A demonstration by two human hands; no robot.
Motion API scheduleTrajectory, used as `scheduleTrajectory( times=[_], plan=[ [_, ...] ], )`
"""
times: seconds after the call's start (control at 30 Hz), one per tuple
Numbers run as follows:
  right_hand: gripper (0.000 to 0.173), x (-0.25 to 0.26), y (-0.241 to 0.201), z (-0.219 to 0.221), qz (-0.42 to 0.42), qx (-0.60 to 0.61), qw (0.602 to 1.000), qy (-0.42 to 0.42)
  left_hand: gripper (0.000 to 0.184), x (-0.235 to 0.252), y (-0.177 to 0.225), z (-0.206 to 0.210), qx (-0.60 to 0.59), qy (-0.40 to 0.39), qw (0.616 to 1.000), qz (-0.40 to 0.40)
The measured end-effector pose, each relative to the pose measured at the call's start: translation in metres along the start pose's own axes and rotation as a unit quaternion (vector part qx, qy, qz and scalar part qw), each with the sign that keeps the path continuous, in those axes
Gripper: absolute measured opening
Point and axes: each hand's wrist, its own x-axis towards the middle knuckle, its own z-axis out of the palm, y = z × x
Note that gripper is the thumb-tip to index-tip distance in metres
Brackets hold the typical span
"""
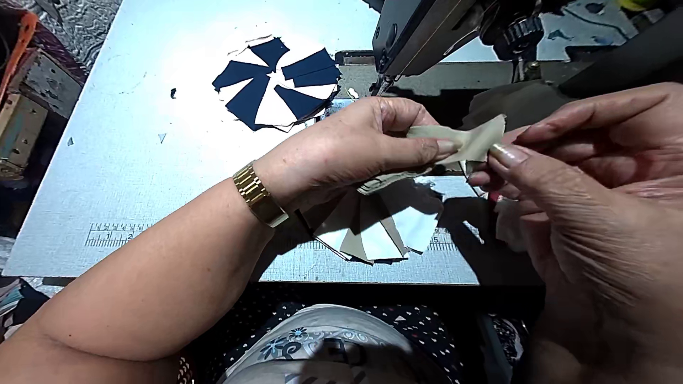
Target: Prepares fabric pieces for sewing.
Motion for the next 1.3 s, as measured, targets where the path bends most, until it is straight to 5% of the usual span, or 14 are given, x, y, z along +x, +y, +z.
scheduleTrajectory(
  times=[0.17, 0.3, 0.6, 0.93, 1.3],
  plan=[
    [0.018, -0.002, 0.000, 0.004, 0.039, -0.016, 0.999, -0.019, 0.006, -0.001, 0.000, -0.004, 0.014, -0.024, 0.999, 0.035],
    [0.033, -0.006, -0.005, 0.008, 0.137, 0.035, 0.988, -0.059, 0.005, -0.002, 0.000, 0.001, 0.028, -0.075, 0.996, 0.045],
    [0.029, -0.005, 0.001, -0.002, 0.051, 0.018, 0.999, 0.003, 0.017, 0.000, 0.000, -0.009, 0.105, -0.048, 0.991, 0.067],
    [0.030, -0.014, 0.019, 0.005, 0.018, -0.200, 0.980, -0.001, 0.033, 0.001, -0.009, -0.008, 0.365, -0.026, 0.929, 0.057],
    [0.016, -0.012, 0.016, 0.004, -0.063, -0.347, 0.935, -0.045, 0.029, -0.003, -0.004, 0.000, 0.501, 0.028, 0.865, 0.003]
  ],
)
